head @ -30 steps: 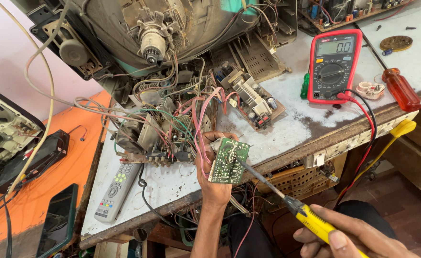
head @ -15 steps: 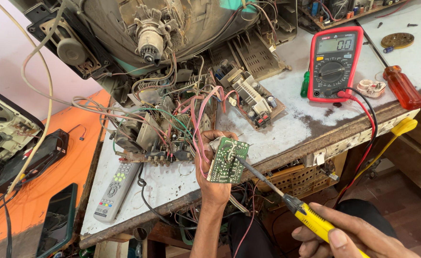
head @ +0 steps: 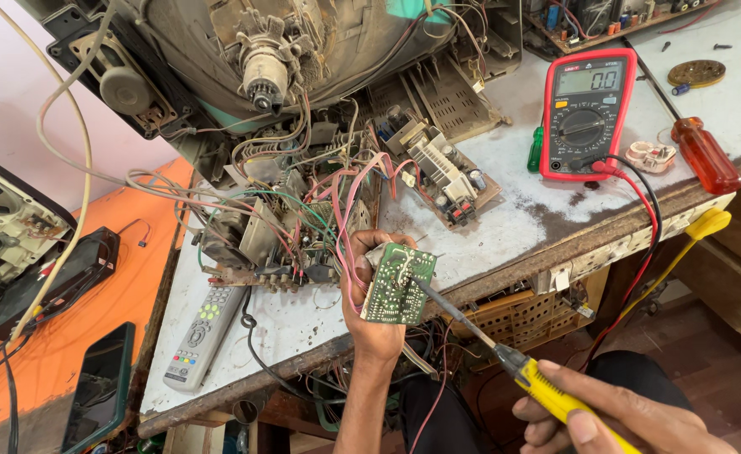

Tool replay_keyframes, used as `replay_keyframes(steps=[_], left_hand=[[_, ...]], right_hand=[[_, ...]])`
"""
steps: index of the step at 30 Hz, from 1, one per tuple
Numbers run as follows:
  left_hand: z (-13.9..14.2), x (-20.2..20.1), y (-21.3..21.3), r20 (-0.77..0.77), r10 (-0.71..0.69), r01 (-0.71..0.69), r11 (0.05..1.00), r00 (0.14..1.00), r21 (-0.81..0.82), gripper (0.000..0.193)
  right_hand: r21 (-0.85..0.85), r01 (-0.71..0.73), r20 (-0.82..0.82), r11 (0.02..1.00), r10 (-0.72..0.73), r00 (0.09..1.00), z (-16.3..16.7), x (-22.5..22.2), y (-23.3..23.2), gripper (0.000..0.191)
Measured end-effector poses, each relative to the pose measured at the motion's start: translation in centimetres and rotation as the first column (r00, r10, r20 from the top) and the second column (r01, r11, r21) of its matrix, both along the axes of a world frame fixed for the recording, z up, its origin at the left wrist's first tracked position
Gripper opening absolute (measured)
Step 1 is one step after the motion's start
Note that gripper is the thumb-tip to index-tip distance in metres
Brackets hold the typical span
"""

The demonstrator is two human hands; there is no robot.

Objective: The person holds a small green circuit board in one hand and a soldering iron in the other, soldering joints on the board. They then set the board down, pick up and turn over a white plastic component, and later resume handling and soldering the board.

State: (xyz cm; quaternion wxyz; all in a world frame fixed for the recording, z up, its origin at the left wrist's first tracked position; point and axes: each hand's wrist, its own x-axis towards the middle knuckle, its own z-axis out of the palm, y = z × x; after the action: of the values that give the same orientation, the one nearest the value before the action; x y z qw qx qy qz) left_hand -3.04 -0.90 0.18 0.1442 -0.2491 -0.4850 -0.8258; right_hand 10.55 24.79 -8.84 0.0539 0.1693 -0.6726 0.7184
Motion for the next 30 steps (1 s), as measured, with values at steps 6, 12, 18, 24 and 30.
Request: replay_keyframes(steps=[6, 12, 18, 24, 30], left_hand=[[0.3, 0.0, 0.0, 0.01, 0.002, -0.003, 1.0, 1.0, 0.007, 0.046], [0.4, 0.2, 0.2, -0.051, 0.088, -0.092, 0.992, 0.995, -0.091, 0.049], [0.1, 0.1, 0.1, 0.006, 0.01, -0.01, 1.0, 1.0, -0.025, 0.046], [-0.3, -0.3, 0.0, -0.033, -0.026, 0.025, 0.999, 0.999, -0.029, 0.055], [-0.4, -0.3, 0.0, 0.001, -0.017, 0.017, 1.0, 1.0, -0.013, 0.053]], right_hand=[[0.008, 0.228, 0.136, 0.974, -0.227, 0.964, 0.3, 1.2, -0.1, 0.042], [0.023, 0.073, 0.106, 0.997, -0.075, 0.992, -0.2, 0.4, 0.8, 0.046], [0.019, 0.04, 0.118, 0.999, -0.042, 0.992, -0.9, 0.4, 0.9, 0.046], [0.037, 0.23, 0.197, 0.973, -0.232, 0.952, 0.8, 1.1, 0.0, 0.039], [0.036, 0.196, 0.192, 0.98, -0.2, 0.961, 1.3, 1.1, 0.1, 0.04]])
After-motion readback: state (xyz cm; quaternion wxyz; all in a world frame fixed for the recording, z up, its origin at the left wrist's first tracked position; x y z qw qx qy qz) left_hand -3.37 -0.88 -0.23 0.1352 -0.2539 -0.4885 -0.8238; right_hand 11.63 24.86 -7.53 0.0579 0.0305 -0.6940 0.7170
